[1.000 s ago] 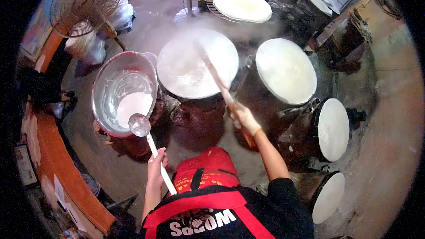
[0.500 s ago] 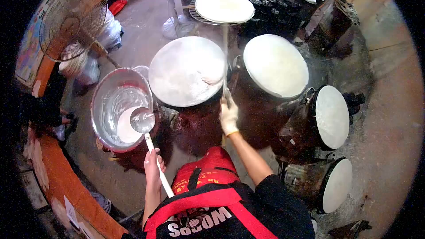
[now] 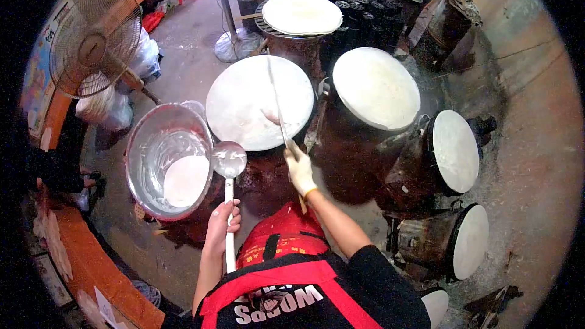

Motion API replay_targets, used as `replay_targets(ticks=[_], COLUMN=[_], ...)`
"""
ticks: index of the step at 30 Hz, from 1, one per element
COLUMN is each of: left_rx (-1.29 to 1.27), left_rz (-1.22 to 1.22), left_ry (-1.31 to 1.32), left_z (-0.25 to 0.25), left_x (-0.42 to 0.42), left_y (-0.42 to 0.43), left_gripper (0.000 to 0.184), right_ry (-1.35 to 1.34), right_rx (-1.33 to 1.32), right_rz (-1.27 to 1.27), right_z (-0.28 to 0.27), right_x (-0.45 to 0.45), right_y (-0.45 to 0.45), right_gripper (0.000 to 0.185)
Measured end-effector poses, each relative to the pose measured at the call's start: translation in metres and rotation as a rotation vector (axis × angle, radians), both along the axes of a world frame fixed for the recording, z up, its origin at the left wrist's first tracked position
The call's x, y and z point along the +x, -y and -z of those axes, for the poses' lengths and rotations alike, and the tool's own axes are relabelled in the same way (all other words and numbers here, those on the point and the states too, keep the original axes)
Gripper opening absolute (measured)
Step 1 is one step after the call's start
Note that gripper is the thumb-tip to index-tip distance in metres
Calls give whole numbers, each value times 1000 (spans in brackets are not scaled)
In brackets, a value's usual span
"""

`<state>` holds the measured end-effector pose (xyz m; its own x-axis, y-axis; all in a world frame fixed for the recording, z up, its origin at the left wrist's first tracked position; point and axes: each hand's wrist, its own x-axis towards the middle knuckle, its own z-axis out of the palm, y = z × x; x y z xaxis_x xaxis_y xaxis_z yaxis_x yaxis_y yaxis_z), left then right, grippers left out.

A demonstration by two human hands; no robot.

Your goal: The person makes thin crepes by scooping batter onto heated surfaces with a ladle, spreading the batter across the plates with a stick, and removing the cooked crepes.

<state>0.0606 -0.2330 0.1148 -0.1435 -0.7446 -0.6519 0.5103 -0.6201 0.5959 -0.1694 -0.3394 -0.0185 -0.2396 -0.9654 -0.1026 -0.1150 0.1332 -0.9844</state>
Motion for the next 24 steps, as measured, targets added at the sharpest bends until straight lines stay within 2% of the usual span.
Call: replay_targets(ticks=[2,4,6,8,9,10,12,14,15,17,18,20,21,22,24], left_rx=[7,15,20,11,18,-2,-103,-173,-190,-159,-107,-53,-61,-81,60], left_rz=[36,61,70,82,88,109,140,181,182,192,202,186,167,213,163], left_ry=[2,23,27,46,70,148,210,290,297,354,405,494,398,451,-175], left_z=[0,-4,-5,2,5,4,23,42,54,61,60,48,63,69,61], left_x=[0,-1,1,2,4,4,10,9,4,-13,-27,-58,-65,-72,-43], left_y=[0,0,5,14,23,36,69,109,127,154,160,161,164,169,171], left_gripper=[19,18,17,16,13,11,17,16,14,8,10,16,17,14,11], right_ry=[-45,-9,30,-92,-56,-56,61,221,120,158,211,481,526,586,691], right_rx=[-51,24,29,227,274,353,358,190,65,121,166,347,474,412,514], right_rz=[-80,32,-9,-175,-260,-285,-292,-96,12,130,127,45,18,-43,-77], right_z=[-14,-29,11,-22,-17,-60,-58,-44,-13,-2,-13,-19,-28,-36,-45], right_x=[-16,-31,-47,-49,-57,-52,-61,-51,-48,-23,-3,24,34,39,35], right_y=[31,51,63,35,21,0,-29,-50,-54,-60,-62,-63,-61,-61,-55], right_gripper=[40,42,40,39,38,37,38,39,39,37,35,27,24,27,30])
